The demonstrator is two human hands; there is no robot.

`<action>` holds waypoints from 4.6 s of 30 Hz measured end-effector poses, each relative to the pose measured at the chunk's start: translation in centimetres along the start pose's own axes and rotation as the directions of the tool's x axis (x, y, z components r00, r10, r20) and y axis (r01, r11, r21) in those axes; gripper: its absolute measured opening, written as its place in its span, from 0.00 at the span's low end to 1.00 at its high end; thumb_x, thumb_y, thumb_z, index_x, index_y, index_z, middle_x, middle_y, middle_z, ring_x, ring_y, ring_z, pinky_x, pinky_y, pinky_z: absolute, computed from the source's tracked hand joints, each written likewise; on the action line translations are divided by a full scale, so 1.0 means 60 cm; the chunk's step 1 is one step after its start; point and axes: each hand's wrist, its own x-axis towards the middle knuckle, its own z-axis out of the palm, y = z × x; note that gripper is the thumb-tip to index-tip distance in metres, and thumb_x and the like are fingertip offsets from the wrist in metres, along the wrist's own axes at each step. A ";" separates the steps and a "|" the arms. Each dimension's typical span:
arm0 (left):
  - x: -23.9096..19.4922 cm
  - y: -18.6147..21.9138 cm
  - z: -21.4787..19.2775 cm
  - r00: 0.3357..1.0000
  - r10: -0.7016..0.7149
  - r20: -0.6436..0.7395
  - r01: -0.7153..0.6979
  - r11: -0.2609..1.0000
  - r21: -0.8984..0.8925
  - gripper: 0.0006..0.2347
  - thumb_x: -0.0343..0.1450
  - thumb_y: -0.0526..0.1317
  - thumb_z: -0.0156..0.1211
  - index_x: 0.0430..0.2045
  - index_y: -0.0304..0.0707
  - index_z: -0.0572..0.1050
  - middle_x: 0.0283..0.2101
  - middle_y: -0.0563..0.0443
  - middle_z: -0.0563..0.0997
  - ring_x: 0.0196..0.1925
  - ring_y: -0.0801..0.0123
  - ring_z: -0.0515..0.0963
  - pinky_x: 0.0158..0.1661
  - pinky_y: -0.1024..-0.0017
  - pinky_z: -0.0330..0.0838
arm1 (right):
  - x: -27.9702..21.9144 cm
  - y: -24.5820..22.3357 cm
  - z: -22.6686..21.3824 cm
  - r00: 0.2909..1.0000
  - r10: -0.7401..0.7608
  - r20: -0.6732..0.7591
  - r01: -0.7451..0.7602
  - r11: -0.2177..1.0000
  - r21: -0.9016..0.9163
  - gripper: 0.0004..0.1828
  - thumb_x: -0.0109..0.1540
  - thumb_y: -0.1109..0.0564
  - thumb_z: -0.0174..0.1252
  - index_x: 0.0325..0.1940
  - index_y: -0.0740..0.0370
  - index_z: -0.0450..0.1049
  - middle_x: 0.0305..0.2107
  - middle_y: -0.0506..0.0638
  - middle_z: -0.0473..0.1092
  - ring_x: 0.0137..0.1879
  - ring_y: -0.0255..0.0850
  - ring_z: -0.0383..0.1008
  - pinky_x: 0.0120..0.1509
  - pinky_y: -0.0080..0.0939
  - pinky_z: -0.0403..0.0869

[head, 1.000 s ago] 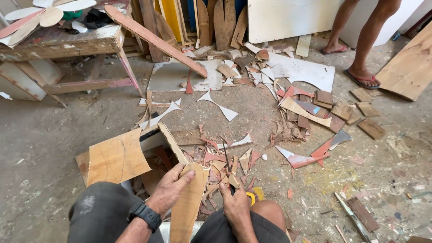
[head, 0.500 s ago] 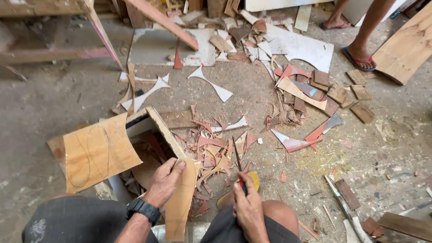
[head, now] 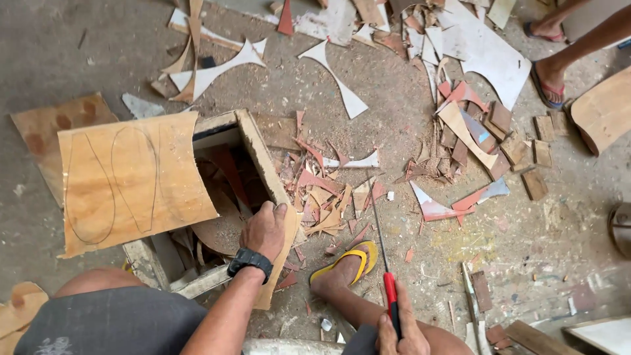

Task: Cutting curved templates out of thin plywood sheets using a manual hand saw.

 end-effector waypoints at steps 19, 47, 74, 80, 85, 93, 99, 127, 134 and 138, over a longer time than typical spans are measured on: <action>0.031 -0.020 0.021 0.997 0.008 0.072 -0.019 0.987 0.157 0.22 0.79 0.61 0.35 0.32 0.47 0.71 0.29 0.54 0.74 0.28 0.58 0.74 0.31 0.60 0.66 | 0.032 -0.134 0.108 0.807 0.092 0.584 -0.035 0.994 -0.108 0.37 0.66 0.45 0.44 0.81 0.37 0.47 0.40 0.52 0.81 0.30 0.41 0.85 0.45 0.42 0.90; 0.031 -0.051 0.070 0.853 0.423 -0.307 -0.313 0.884 0.347 0.23 0.77 0.62 0.44 0.26 0.44 0.73 0.26 0.48 0.78 0.24 0.55 0.80 0.22 0.56 0.74 | 0.014 -0.140 0.080 0.777 0.340 0.530 -0.158 0.920 -0.358 0.38 0.62 0.37 0.45 0.78 0.19 0.49 0.50 0.46 0.81 0.37 0.44 0.89 0.48 0.42 0.91; 0.035 -0.061 0.080 0.855 0.417 -0.308 -0.297 0.881 0.368 0.21 0.77 0.60 0.46 0.26 0.46 0.74 0.25 0.51 0.78 0.23 0.56 0.78 0.22 0.57 0.73 | 0.027 -0.139 0.092 0.743 0.252 0.620 -0.037 0.940 -0.338 0.40 0.63 0.34 0.35 0.81 0.25 0.41 0.34 0.51 0.83 0.31 0.44 0.83 0.40 0.45 0.86; 0.029 -0.055 0.076 0.845 0.432 -0.316 -0.318 0.880 0.352 0.19 0.77 0.58 0.48 0.26 0.45 0.74 0.26 0.49 0.78 0.25 0.54 0.78 0.24 0.55 0.72 | 0.027 -0.147 0.100 0.742 0.166 0.650 -0.016 0.973 -0.230 0.39 0.65 0.44 0.44 0.82 0.29 0.45 0.40 0.59 0.82 0.40 0.53 0.86 0.47 0.48 0.78; 0.027 -0.058 0.068 0.875 0.414 -0.253 -0.319 0.884 0.342 0.18 0.79 0.55 0.47 0.29 0.43 0.74 0.27 0.49 0.79 0.25 0.55 0.79 0.24 0.57 0.74 | 0.037 -0.135 0.087 0.717 0.164 0.677 -0.043 0.981 -0.192 0.38 0.65 0.40 0.41 0.81 0.31 0.44 0.49 0.60 0.78 0.41 0.51 0.83 0.51 0.50 0.85; 0.037 -0.058 0.071 0.828 0.454 -0.329 -0.329 0.869 0.370 0.19 0.77 0.57 0.50 0.25 0.44 0.73 0.25 0.49 0.78 0.23 0.53 0.79 0.24 0.55 0.73 | 0.026 -0.152 0.092 0.716 0.260 0.648 -0.108 0.958 -0.266 0.38 0.65 0.43 0.44 0.80 0.22 0.45 0.39 0.55 0.84 0.29 0.42 0.87 0.47 0.40 0.88; 0.043 -0.057 0.073 0.864 0.420 -0.277 -0.321 0.884 0.339 0.21 0.79 0.58 0.42 0.26 0.42 0.72 0.26 0.47 0.78 0.24 0.51 0.78 0.26 0.53 0.73 | 0.037 -0.140 0.071 0.715 0.213 0.666 -0.161 0.977 -0.140 0.36 0.67 0.44 0.40 0.81 0.33 0.46 0.15 0.46 0.74 0.15 0.34 0.69 0.14 0.33 0.75; 0.026 -0.045 0.060 0.898 0.373 -0.234 -0.283 0.896 0.341 0.19 0.78 0.57 0.46 0.29 0.42 0.74 0.28 0.48 0.79 0.24 0.53 0.79 0.22 0.56 0.73 | 0.045 -0.153 0.094 0.708 0.086 0.701 -0.017 0.994 -0.105 0.38 0.66 0.44 0.44 0.81 0.34 0.44 0.61 0.61 0.70 0.60 0.60 0.79 0.64 0.56 0.77; 0.023 -0.044 0.060 0.857 0.412 -0.309 -0.318 0.896 0.311 0.20 0.78 0.56 0.46 0.26 0.41 0.74 0.27 0.45 0.79 0.24 0.48 0.78 0.22 0.52 0.71 | 0.103 -0.242 0.151 0.715 0.084 0.694 -0.057 0.996 -0.062 0.35 0.67 0.52 0.44 0.81 0.46 0.49 0.59 0.64 0.69 0.60 0.62 0.74 0.59 0.57 0.73; 0.033 -0.051 0.068 0.864 0.416 -0.284 -0.320 0.889 0.329 0.20 0.79 0.56 0.43 0.26 0.43 0.73 0.25 0.48 0.78 0.21 0.53 0.78 0.21 0.56 0.71 | 0.088 -0.242 0.133 0.734 0.108 0.671 -0.089 0.994 -0.064 0.35 0.67 0.49 0.44 0.80 0.42 0.51 0.61 0.61 0.69 0.60 0.58 0.76 0.61 0.55 0.73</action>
